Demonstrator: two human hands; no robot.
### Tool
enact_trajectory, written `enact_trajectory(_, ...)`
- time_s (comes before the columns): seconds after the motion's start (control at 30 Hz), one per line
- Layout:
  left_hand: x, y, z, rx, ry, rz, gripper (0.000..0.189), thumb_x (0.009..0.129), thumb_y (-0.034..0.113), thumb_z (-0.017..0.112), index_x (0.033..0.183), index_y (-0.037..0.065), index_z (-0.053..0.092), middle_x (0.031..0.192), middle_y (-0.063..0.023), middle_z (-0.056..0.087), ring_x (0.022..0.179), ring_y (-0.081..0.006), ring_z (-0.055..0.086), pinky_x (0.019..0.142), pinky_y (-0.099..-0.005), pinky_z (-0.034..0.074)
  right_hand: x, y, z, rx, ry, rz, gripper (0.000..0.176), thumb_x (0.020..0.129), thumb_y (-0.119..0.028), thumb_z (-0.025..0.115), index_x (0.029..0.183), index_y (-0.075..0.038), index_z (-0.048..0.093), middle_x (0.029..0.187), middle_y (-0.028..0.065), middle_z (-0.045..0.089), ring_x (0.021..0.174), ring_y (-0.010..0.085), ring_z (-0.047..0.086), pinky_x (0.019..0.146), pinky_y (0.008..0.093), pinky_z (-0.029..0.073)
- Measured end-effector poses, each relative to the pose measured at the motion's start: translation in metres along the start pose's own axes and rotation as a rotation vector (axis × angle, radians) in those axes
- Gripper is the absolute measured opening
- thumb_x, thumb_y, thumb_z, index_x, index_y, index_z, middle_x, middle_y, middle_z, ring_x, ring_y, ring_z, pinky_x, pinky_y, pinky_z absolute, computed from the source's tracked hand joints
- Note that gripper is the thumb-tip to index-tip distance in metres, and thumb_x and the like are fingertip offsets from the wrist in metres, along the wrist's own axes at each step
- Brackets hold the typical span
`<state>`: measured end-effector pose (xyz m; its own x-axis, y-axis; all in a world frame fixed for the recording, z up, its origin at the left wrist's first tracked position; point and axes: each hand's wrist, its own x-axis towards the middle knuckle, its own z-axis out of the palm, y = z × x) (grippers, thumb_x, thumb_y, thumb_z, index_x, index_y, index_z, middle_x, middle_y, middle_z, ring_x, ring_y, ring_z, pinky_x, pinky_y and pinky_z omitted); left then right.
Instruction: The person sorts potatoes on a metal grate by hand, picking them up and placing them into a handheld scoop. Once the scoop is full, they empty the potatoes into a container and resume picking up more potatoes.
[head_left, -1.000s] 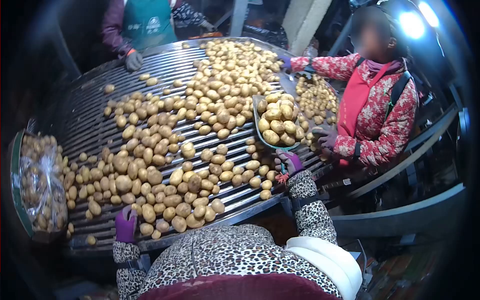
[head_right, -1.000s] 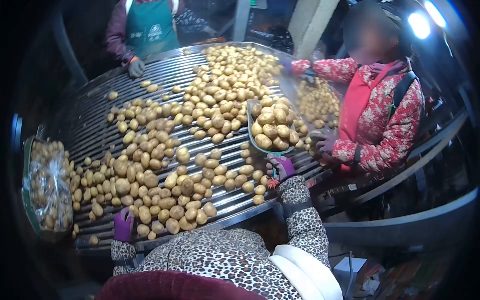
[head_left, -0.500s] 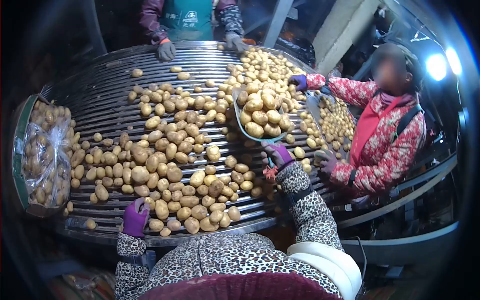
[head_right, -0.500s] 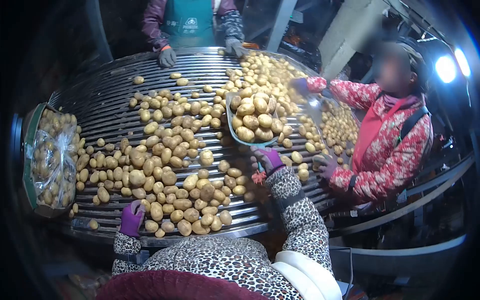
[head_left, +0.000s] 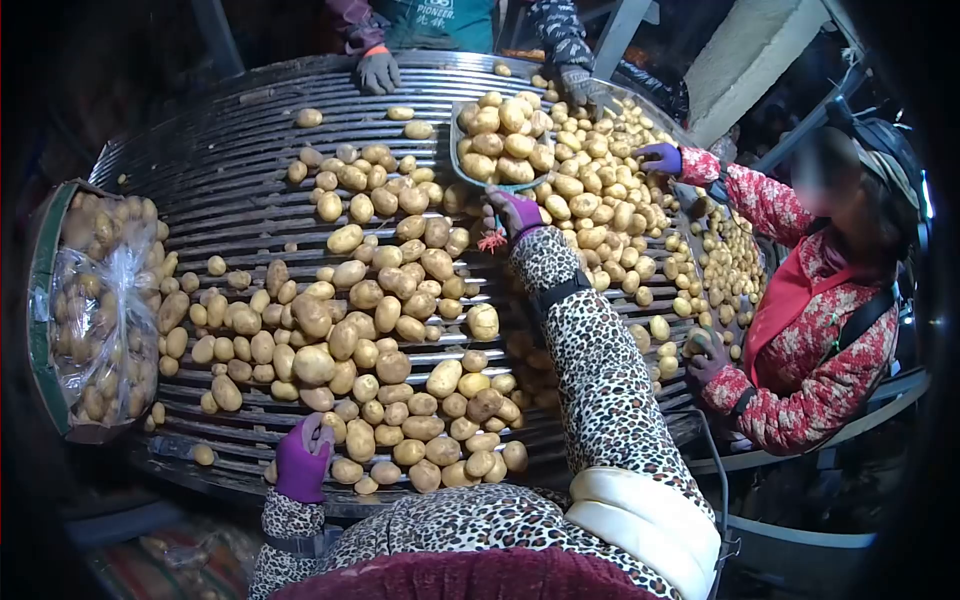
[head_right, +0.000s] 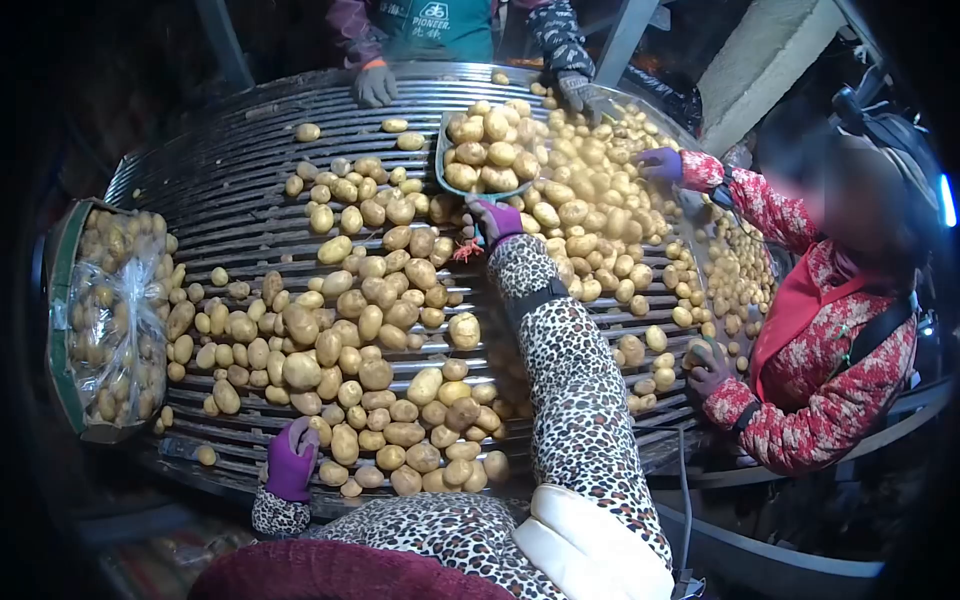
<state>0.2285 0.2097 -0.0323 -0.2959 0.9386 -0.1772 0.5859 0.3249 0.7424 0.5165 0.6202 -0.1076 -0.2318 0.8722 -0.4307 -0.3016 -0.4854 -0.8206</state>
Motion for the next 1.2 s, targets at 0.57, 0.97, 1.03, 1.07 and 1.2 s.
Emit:
enact_trajectory(0.57,0.003,0.007,-0.001,0.038,0.03,0.042,0.028,0.09,0.018,0.06,0.11,-0.001,0.063,0.088,-0.02,0.067,0.078,-0.0297,0.068,0.068,-0.037,0.053,0.005,-0.006,0.013,-0.001,0.031,0.005,0.024,0.087,-0.028,0.071,0.097,-0.007,0.062,0.07,0.0039,0.061,0.052,0.0142,0.056,0.045,0.0274,0.047)
enact_trajectory(0.97,0.003,0.007,0.001,0.035,0.016,0.027,0.027,0.091,0.02,0.06,0.108,0.0,0.063,0.084,-0.0189,0.067,0.074,-0.0268,0.068,0.066,-0.0357,0.052,-0.006,-0.004,0.009,0.055,-0.018,0.023,0.024,0.087,-0.027,0.071,0.098,-0.008,0.061,0.071,0.0045,0.062,0.052,0.0153,0.058,0.043,0.0273,0.048)
enact_trajectory(1.03,0.003,0.006,0.001,0.025,0.029,0.038,0.027,0.091,0.02,0.06,0.108,-0.001,0.064,0.084,-0.0185,0.068,0.075,-0.0254,0.068,0.067,-0.0349,0.052,-0.007,-0.003,0.008,0.099,-0.053,0.026,0.023,0.087,-0.026,0.071,0.097,-0.008,0.06,0.071,0.0046,0.062,0.052,0.0155,0.058,0.043,0.0278,0.048)
enact_trajectory(1.07,0.002,0.007,0.0,0.031,0.023,0.031,0.028,0.091,0.02,0.06,0.109,-0.001,0.063,0.085,-0.019,0.068,0.076,-0.0255,0.069,0.067,-0.0351,0.052,-0.007,-0.001,0.008,0.124,-0.059,0.022,0.022,0.088,-0.026,0.07,0.097,-0.008,0.06,0.07,0.0047,0.062,0.052,0.0155,0.058,0.043,0.028,0.048)
enact_trajectory(1.2,0.004,-0.004,0.004,0.072,0.045,0.111,0.032,0.092,0.023,0.06,0.112,-0.003,0.061,0.093,-0.0216,0.067,0.083,-0.0284,0.068,0.071,-0.0372,0.053,0.008,0.009,-0.003,0.005,-0.077,-0.031,0.025,0.09,-0.031,0.067,0.101,-0.009,0.06,0.078,0.0027,0.063,0.06,0.0173,0.061,0.053,0.0341,0.053)
